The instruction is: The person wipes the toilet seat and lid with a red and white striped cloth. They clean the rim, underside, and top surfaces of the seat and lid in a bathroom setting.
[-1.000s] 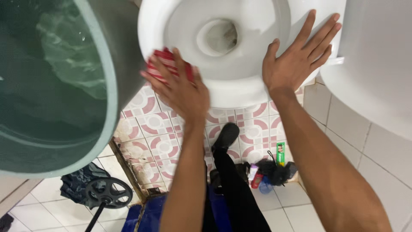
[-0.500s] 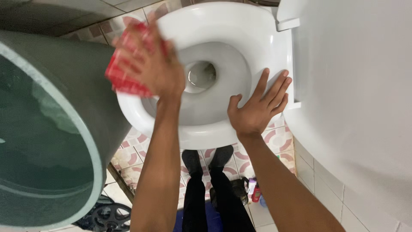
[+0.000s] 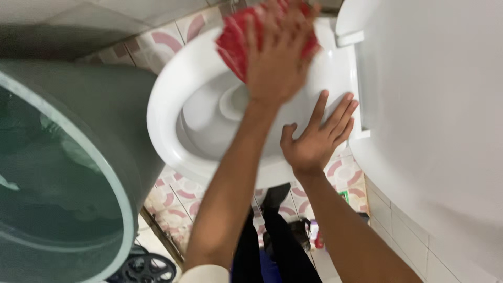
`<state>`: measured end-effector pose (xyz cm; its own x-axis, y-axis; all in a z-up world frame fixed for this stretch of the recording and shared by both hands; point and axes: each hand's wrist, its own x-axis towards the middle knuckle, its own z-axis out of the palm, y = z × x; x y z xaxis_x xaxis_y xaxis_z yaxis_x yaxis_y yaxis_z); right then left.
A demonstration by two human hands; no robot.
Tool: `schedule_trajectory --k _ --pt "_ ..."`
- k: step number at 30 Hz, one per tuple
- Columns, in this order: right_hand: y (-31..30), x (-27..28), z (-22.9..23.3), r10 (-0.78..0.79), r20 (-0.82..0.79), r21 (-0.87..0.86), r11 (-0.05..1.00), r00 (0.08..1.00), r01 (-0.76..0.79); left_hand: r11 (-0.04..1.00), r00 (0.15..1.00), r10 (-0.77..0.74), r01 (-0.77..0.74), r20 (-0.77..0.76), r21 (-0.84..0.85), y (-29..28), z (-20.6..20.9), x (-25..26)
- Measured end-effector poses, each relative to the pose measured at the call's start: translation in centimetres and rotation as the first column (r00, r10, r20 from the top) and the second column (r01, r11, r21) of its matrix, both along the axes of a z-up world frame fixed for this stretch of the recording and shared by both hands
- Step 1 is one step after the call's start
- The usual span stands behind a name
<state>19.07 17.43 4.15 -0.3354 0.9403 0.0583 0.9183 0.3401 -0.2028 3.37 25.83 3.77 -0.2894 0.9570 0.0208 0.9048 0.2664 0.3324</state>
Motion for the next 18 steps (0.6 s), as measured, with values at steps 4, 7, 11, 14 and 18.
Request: schedule_trajectory --k 4,7,11,14,18 --pt "0.3 -0.2 0.0 0.015 0.049 -0.072 0.997 0.999 -0.011 0.964 0.981 0.167 -0.184 -0.103 -0.191 -4.4 -0.7 -6.5" --pt "0.0 0.2 0.2 0.03 0.108 -0.085 0.996 0.994 -0.021 0.929 0.953 0.272 -0.296 -0.133 -0.223 -9.9 -0.5 -9.3" --pt "0.2 0.0 0.5 0.065 0.118 -0.091 0.994 0.991 -0.054 0.864 0.91 0.375 -0.411 -0.175 -0.291 -17.1 -0.3 -9.7" --pt "0.3 -0.1 0.5 0.06 0.117 -0.062 0.997 0.991 -0.053 0.824 0.867 0.494 -0.491 -0.066 -0.284 -21.6 -0.4 -8.2" --pt "0.2 0.0 0.7 0.047 0.13 -0.093 0.995 0.99 -0.035 0.814 0.829 0.559 -0.543 0.025 -0.206 -24.5 -0.9 -6.3"
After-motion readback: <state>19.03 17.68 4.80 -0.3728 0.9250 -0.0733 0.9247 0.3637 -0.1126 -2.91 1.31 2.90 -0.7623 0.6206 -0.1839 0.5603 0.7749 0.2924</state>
